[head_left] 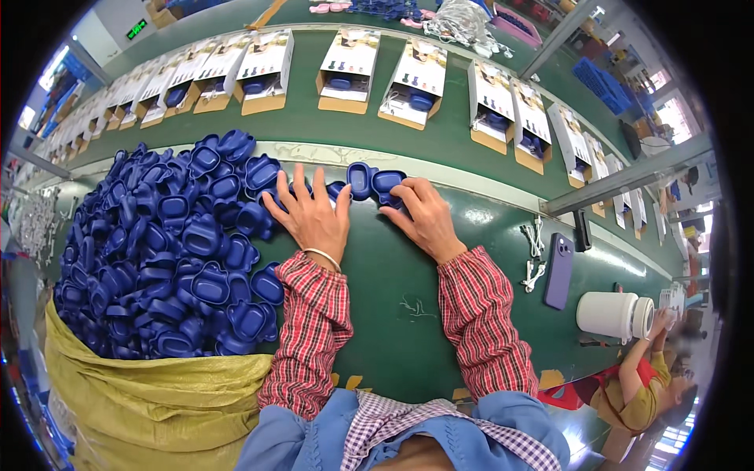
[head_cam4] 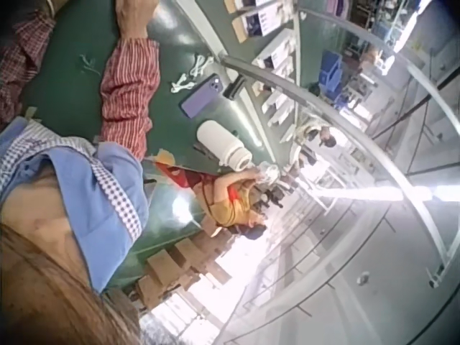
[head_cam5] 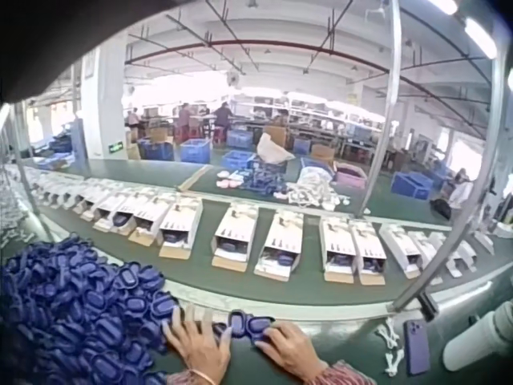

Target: The person fits plastic pieces together by hand to assemble cases and places them into packaging boxes on the assembly line.

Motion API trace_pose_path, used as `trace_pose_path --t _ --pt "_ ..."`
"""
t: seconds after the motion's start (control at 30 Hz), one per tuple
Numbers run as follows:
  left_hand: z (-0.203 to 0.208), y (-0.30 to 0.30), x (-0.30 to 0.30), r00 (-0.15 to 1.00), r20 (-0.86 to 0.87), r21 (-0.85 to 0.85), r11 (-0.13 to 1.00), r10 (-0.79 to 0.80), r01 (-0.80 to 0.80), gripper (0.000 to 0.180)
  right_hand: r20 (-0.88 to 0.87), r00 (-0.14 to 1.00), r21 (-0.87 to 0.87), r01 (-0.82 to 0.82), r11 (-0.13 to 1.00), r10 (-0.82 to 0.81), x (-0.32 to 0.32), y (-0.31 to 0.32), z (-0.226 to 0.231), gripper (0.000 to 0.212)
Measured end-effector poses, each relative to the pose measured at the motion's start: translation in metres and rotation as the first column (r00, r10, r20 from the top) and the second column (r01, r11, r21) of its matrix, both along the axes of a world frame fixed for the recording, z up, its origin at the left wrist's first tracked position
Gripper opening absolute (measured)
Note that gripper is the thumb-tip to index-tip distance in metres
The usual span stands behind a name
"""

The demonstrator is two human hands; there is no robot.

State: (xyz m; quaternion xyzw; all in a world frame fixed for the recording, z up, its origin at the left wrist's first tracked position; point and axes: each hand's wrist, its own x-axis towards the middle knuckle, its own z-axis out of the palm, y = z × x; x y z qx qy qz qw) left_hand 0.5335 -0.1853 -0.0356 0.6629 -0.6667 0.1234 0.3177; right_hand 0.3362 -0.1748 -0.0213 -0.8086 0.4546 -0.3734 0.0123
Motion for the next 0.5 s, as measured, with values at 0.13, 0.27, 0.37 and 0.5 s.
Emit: trace_pose_path --t 0.13,0.27,0.37,0.5 --pt "-0.007 0.0 0.003 0.979 -0.045 0.027 0.979 -0.199 0.201 0.041 -0.04 0.999 0.02 -0.025 0.999 0.026 0.001 -0.006 -0.009 0.024" --pt "-0.009 -0.001 -0.007 0.872 -0.191 -0.025 0.891 -0.45 0.454 0.047 0.131 0.989 0.037 0.059 0.998 -0.063 -0.005 -0.017 -0.004 0.014" --pt "-0.003 -0.001 -0.004 0.839 -0.246 -0.056 0.871 -0.485 0.487 0.05 0.19 0.97 0.079 0.138 0.987 -0.151 0.002 -0.052 0.009 0.01" --pt "-0.002 0.0 -0.002 0.859 -0.17 -0.004 0.872 -0.483 0.489 0.051 0.01 1.0 -0.015 0.027 1.0 -0.026 0.027 -0.123 0.018 0.014"
